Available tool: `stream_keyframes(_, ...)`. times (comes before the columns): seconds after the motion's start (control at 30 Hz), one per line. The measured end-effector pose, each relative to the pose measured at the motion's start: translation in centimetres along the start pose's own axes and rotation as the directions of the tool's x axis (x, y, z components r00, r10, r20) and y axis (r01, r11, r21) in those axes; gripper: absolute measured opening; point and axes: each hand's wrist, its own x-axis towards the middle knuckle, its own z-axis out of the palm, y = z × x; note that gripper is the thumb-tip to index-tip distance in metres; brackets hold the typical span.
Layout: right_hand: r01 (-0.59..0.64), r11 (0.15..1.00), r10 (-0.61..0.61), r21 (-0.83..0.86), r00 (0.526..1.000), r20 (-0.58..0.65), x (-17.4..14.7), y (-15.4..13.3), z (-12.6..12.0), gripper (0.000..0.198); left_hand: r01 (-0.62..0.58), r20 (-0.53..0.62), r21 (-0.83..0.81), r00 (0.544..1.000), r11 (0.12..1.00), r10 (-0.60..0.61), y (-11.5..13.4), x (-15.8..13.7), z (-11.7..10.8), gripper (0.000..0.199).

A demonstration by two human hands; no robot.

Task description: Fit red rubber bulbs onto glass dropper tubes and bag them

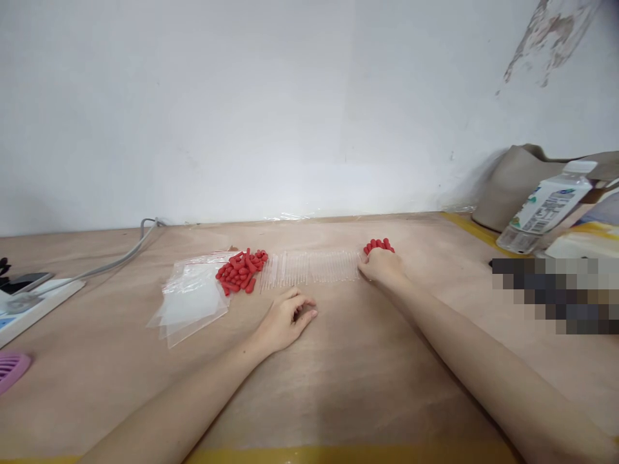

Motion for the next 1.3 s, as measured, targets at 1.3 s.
stream_keyframes(1.3,0.633,0.733,-0.571,0.248,0.771,-0.281,-8.7,-0.9,-0.4,0.017,-0.050,-0.067,0.330,0.995,0.943,0.077,-0.9,-0.8,-1.6,0.023)
